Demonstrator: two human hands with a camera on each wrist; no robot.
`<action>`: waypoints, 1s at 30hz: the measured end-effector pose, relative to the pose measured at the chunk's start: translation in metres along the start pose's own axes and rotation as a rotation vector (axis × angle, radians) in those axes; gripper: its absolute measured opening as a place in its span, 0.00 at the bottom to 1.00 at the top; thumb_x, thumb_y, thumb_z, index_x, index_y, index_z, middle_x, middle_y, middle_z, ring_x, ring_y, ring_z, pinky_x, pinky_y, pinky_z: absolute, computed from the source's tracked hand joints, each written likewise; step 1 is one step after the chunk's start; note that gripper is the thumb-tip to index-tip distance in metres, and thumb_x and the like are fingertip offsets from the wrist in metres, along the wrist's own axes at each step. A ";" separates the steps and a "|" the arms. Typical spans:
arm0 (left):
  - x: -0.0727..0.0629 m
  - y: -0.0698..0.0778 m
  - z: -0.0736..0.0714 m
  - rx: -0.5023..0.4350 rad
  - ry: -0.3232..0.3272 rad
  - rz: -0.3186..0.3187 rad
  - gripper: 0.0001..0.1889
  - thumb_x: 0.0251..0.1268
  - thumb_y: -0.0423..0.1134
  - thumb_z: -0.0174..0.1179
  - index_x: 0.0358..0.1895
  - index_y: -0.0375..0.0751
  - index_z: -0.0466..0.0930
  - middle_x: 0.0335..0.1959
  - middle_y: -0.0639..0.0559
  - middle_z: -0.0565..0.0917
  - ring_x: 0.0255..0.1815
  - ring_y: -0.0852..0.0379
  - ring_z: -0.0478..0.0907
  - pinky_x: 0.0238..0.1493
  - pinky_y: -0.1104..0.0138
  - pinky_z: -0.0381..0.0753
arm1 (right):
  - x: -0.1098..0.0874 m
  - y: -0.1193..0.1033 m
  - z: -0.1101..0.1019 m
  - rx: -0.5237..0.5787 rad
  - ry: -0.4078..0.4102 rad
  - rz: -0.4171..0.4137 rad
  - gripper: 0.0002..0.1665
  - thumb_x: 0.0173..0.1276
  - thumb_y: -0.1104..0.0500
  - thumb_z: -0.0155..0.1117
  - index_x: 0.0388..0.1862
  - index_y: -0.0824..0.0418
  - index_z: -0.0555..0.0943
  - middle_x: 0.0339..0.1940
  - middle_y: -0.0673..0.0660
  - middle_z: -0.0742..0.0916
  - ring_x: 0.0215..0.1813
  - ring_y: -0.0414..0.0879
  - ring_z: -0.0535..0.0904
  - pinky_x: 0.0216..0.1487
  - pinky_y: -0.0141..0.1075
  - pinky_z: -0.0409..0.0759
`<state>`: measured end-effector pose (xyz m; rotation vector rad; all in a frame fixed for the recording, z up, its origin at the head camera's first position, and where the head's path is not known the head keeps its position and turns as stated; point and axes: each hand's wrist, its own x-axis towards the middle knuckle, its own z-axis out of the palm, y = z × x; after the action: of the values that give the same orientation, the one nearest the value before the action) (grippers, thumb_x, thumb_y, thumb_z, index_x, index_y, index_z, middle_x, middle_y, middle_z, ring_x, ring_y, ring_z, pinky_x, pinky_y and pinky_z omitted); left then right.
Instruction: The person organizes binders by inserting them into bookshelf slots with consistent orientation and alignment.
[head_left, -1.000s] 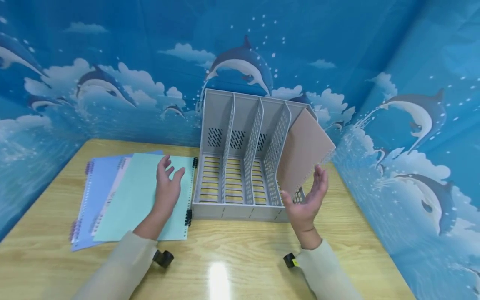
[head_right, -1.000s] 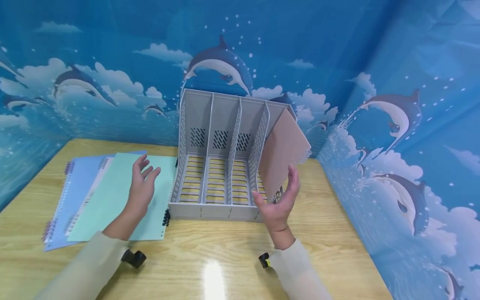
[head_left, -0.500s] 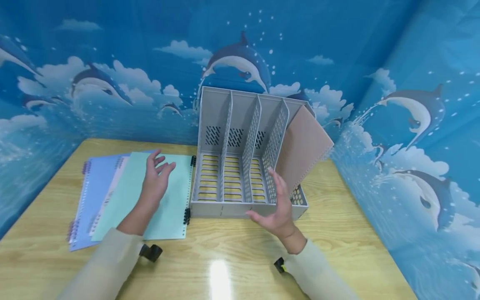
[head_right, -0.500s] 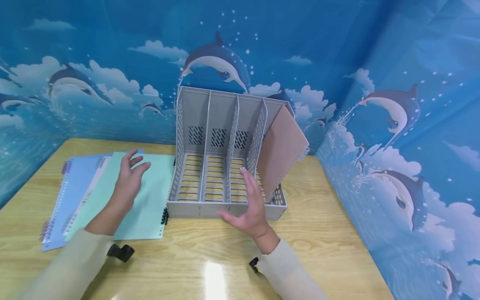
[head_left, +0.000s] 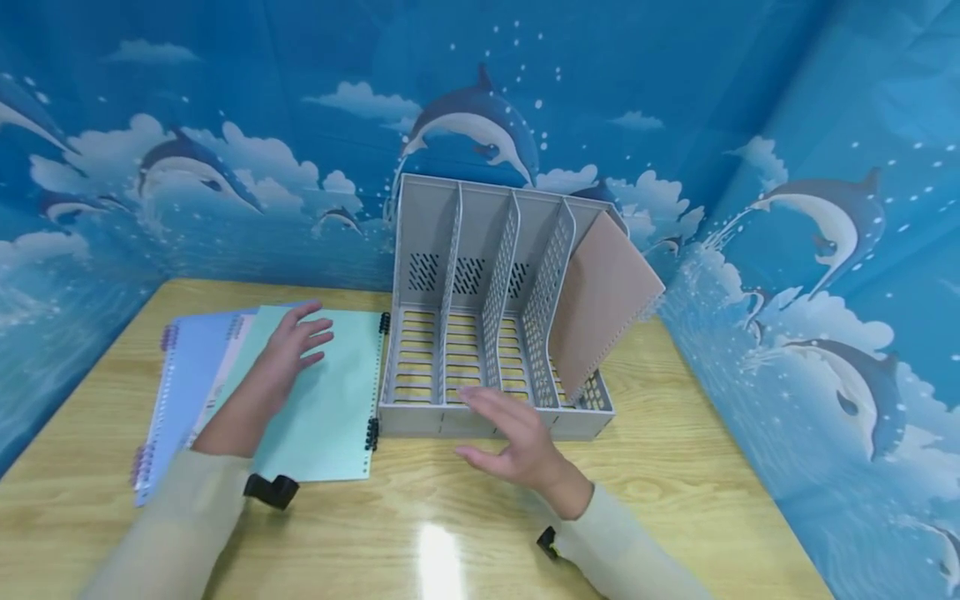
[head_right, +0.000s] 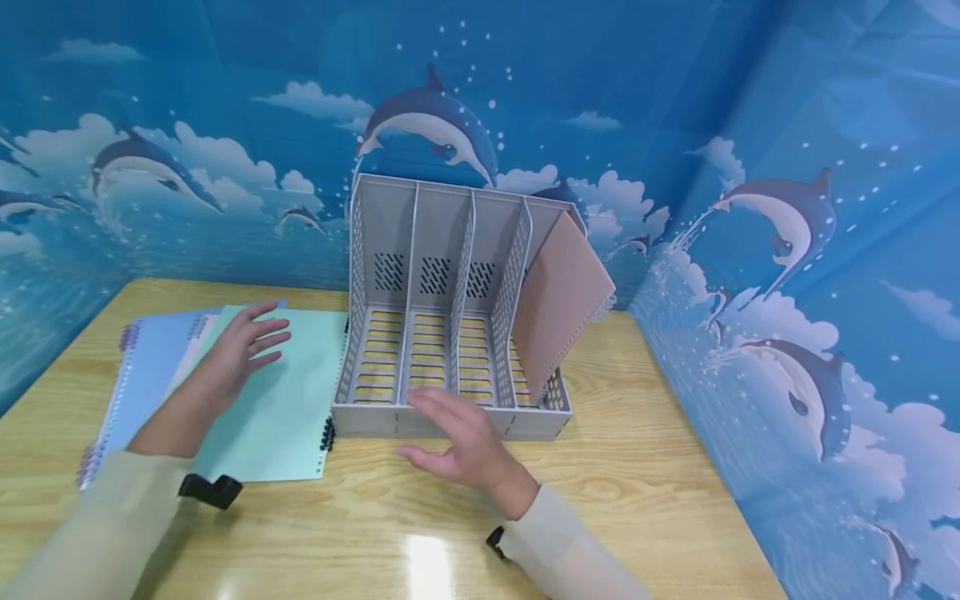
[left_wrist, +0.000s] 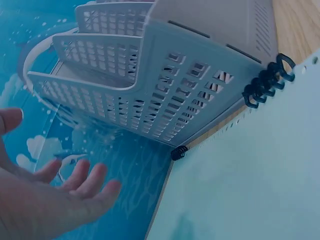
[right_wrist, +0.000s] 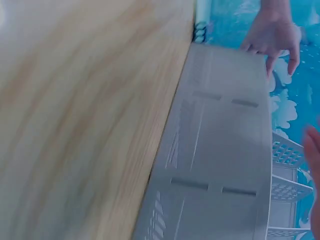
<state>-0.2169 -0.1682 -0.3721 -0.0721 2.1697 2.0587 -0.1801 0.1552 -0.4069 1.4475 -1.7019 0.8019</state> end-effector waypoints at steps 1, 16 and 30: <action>0.001 0.000 -0.001 0.001 -0.015 -0.004 0.38 0.77 0.54 0.42 0.79 0.44 0.35 0.76 0.35 0.50 0.76 0.39 0.51 0.74 0.47 0.53 | 0.000 -0.002 0.002 0.036 -0.011 0.028 0.28 0.69 0.51 0.63 0.47 0.79 0.79 0.45 0.69 0.85 0.46 0.59 0.84 0.55 0.39 0.81; 0.001 -0.005 -0.032 -0.044 -0.091 -0.044 0.41 0.76 0.57 0.43 0.79 0.46 0.32 0.76 0.37 0.48 0.76 0.39 0.51 0.74 0.48 0.54 | -0.005 -0.040 0.029 0.524 -0.337 0.843 0.18 0.68 0.65 0.61 0.56 0.70 0.79 0.54 0.65 0.84 0.53 0.52 0.83 0.56 0.34 0.80; 0.006 -0.007 -0.065 0.089 -0.028 -0.098 0.41 0.75 0.57 0.43 0.79 0.46 0.31 0.78 0.35 0.42 0.76 0.37 0.48 0.73 0.46 0.55 | 0.004 -0.047 0.045 0.976 -0.257 1.484 0.31 0.71 0.62 0.56 0.68 0.77 0.64 0.65 0.70 0.75 0.63 0.60 0.75 0.64 0.41 0.74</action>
<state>-0.2268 -0.2332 -0.3773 -0.1352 2.1919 1.8973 -0.1404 0.1071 -0.4275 0.4541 -2.6695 2.5452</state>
